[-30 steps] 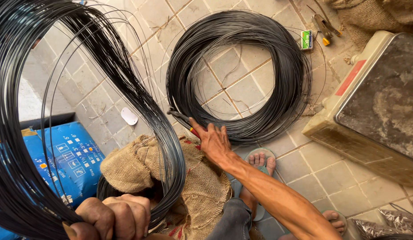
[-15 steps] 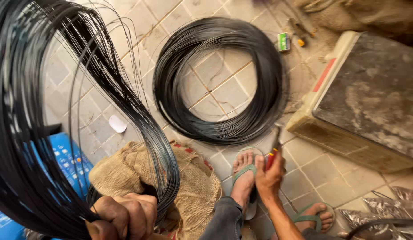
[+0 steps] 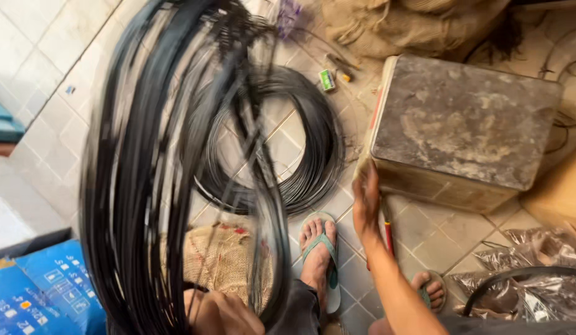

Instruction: The person sits on the floor and coils a long length of black wire into a circular bundle. They use pliers to cut a small piece of wire and then continue to wrap and secure the coil by hand.

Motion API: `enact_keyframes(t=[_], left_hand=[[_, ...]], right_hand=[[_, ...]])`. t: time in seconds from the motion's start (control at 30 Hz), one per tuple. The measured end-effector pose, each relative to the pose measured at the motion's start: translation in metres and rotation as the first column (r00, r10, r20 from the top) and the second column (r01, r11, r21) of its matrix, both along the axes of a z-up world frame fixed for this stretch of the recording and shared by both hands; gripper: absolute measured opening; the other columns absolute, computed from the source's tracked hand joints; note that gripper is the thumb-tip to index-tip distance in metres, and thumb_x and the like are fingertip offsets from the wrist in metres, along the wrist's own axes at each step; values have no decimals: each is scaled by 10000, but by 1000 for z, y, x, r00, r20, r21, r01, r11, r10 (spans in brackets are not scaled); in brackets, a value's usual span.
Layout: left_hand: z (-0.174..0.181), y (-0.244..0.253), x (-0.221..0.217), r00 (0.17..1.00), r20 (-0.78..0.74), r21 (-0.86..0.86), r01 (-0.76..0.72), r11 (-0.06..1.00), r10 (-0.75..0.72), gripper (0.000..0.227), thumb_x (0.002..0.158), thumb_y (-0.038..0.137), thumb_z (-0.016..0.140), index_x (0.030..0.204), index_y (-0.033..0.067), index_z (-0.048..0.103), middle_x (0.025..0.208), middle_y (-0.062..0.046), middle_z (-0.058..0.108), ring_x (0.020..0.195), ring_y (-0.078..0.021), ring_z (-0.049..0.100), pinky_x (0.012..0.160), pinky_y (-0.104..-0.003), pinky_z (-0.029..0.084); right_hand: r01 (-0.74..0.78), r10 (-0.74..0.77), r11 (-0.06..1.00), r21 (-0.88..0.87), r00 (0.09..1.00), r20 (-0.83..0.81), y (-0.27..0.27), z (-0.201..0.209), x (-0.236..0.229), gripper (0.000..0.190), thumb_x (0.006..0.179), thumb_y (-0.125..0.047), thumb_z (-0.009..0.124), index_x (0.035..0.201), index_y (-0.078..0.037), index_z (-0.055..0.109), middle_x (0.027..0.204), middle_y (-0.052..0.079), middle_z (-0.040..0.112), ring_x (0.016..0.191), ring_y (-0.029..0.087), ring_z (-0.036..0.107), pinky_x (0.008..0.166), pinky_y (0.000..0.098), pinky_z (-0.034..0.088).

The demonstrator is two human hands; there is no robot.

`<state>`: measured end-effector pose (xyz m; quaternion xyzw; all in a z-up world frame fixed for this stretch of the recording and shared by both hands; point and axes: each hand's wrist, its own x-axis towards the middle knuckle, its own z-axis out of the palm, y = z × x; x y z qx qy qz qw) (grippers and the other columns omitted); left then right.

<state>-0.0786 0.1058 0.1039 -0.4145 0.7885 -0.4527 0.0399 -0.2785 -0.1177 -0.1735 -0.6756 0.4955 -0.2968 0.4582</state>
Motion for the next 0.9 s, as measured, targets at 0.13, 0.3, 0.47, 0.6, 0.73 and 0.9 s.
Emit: enact_keyframes(t=[0.13,0.3,0.47,0.6,0.73,0.9], left_hand=[[14,-19,-7,769,617,-178,-73,981,169,204,891,-52,506,718,19,425,557,-152,420,480,-246,404,331,-376,300],[24,-45,-13,41,907,-420,-5,908,420,327,983,168,485,678,102,389,490,-64,395,384,-183,337,284,-342,273],[24,-67,-20,-804,283,-560,304,771,523,549,1092,459,470,614,216,350,395,58,372,254,-87,258,224,-286,244],[-39,-122,-8,-758,341,-480,368,797,555,520,1151,462,441,723,181,350,443,67,266,245,-72,302,210,-281,295],[-87,-205,-46,-850,248,119,503,856,465,453,1082,406,620,779,131,424,518,45,260,301,-125,315,287,-320,344],[-162,-304,-79,-900,-27,441,379,814,434,330,1004,299,801,974,91,546,578,-16,459,432,-176,532,380,-336,514]], right_hand=[[-514,-457,410,753,599,657,-79,-2,64,973,812,-906,484,1585,-316,511,1463,154,634,1321,350,638,1014,540,546],[-894,-477,-23,447,403,781,-83,77,48,1037,743,-914,607,1583,-311,537,1470,369,593,1289,602,606,1090,827,351],[-750,-505,370,548,333,796,-101,135,-33,1289,653,-945,575,1568,-41,493,778,187,698,515,271,626,514,378,552],[-623,-331,581,524,406,851,-139,100,-140,1360,594,-970,635,1591,-58,486,719,81,511,454,185,495,460,363,493],[-42,-410,754,655,749,521,-169,83,-206,303,1083,-391,652,1179,-111,587,589,-74,251,361,61,287,324,253,303],[332,-579,722,607,771,266,-216,42,-246,359,1152,-386,676,1009,-120,482,590,-76,281,372,88,302,351,287,247]])
